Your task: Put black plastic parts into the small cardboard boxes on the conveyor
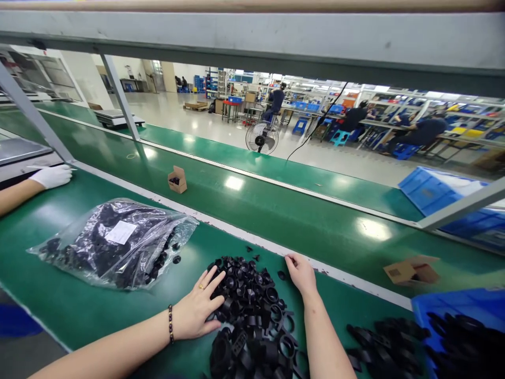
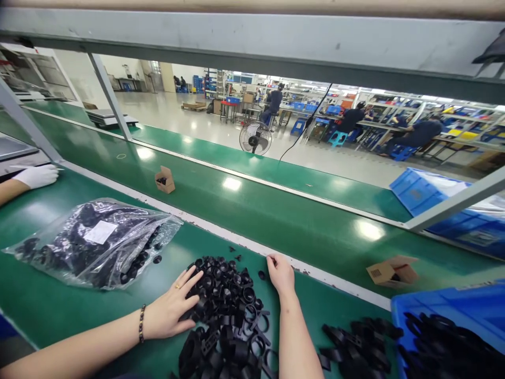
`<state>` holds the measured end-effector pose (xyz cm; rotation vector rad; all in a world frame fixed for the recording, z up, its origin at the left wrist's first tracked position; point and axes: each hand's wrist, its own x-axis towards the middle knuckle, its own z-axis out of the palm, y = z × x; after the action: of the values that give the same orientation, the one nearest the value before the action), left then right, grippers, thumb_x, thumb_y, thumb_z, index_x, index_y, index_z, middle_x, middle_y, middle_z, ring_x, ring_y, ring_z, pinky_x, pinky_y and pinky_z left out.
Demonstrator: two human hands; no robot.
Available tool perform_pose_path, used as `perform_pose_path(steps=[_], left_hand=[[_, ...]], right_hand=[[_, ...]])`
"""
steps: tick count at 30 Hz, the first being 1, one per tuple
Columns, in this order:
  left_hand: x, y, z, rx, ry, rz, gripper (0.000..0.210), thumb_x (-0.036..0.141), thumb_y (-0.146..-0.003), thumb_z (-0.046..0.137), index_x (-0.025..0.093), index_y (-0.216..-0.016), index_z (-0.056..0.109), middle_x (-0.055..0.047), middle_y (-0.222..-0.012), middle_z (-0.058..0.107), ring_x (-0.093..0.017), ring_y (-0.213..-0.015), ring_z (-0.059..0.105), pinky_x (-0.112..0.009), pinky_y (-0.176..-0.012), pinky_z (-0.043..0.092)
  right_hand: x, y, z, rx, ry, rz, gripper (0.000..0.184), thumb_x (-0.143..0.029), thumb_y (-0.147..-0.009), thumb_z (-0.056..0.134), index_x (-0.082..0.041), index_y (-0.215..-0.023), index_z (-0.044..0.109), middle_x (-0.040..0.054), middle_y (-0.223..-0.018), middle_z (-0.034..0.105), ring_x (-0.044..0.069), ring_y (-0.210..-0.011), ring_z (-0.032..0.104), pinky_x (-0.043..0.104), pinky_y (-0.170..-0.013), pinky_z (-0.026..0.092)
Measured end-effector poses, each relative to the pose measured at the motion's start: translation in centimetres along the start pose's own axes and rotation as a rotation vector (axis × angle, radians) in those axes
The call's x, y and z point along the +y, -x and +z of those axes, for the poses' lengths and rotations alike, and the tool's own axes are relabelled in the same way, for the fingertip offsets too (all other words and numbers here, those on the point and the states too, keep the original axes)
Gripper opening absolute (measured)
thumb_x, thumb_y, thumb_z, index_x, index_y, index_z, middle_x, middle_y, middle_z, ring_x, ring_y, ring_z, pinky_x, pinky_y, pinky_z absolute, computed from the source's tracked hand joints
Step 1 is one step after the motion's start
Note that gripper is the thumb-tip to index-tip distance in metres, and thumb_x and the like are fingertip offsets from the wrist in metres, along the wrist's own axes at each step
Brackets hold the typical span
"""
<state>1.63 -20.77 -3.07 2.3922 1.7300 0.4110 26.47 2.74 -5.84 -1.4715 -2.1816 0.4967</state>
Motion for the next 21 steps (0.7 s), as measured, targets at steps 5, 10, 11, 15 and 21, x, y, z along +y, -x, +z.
perform_pose_path(steps=[5, 10, 11, 15, 21], left_hand=[[-0.3, -2.5, -0.3, -0.041, 0.101, 0.163, 0.038, 0.048, -0.066, 0.057, 0.016, -0.086, 0.053, -0.013, -0.142, 0.013, -0.036, -0.128, 0.005, -0.056, -0.102, 0.013], [-0.8, -3.6, -1.6, -0.035, 0.261, 0.202, 0.035, 0.051, -0.067, 0.053, 0.02, -0.083, 0.055, -0.008, -0.132, 0.035, -0.029, -0.127, 0.019, -0.046, -0.104, 0.017], [-1.0, -4.1, -1.7, -0.009, 0.283, 0.18, 0.034, 0.05, -0.069, 0.051, 0.02, -0.084, 0.055, -0.007, -0.13, 0.038, -0.027, -0.126, 0.023, -0.044, -0.105, 0.017], [-1.5, -6.7, -1.3, 0.028, 0.259, 0.094, 0.058, 0.056, -0.072, 0.046, 0.021, -0.118, 0.042, -0.009, -0.138, 0.027, -0.029, -0.127, 0.018, -0.05, -0.104, 0.012], [0.8, -8.3, -0.8, -0.16, 0.27, 0.212, 0.077, 0.066, -0.065, 0.046, 0.028, -0.13, 0.028, -0.008, -0.14, 0.023, -0.032, -0.127, 0.02, -0.054, -0.103, 0.011]], right_hand=[[-0.1, -0.1, -0.1, -0.004, 0.003, 0.017, 0.03, -0.039, -0.076, 0.036, -0.021, -0.078, 0.06, 0.0017, -0.079, 0.062, 0.016, -0.07, 0.054, 0.026, -0.063, 0.038], [-0.1, 0.0, -0.2, 0.001, -0.004, 0.013, 0.029, -0.038, -0.076, 0.035, -0.021, -0.078, 0.06, 0.0017, -0.079, 0.062, 0.016, -0.073, 0.055, 0.026, -0.064, 0.039], [-0.2, 0.0, -0.2, 0.006, -0.005, 0.015, 0.029, -0.038, -0.076, 0.036, -0.022, -0.078, 0.06, 0.0017, -0.08, 0.062, 0.016, -0.073, 0.055, 0.026, -0.064, 0.039], [-0.3, 0.2, -0.2, 0.032, -0.008, 0.008, 0.028, -0.037, -0.076, 0.036, -0.022, -0.076, 0.06, 0.0013, -0.079, 0.062, 0.015, -0.072, 0.055, 0.025, -0.064, 0.039], [-0.3, 0.3, -0.4, 0.045, -0.019, -0.004, 0.028, -0.036, -0.077, 0.035, -0.022, -0.076, 0.06, 0.0008, -0.076, 0.061, 0.015, -0.071, 0.055, 0.025, -0.065, 0.039]])
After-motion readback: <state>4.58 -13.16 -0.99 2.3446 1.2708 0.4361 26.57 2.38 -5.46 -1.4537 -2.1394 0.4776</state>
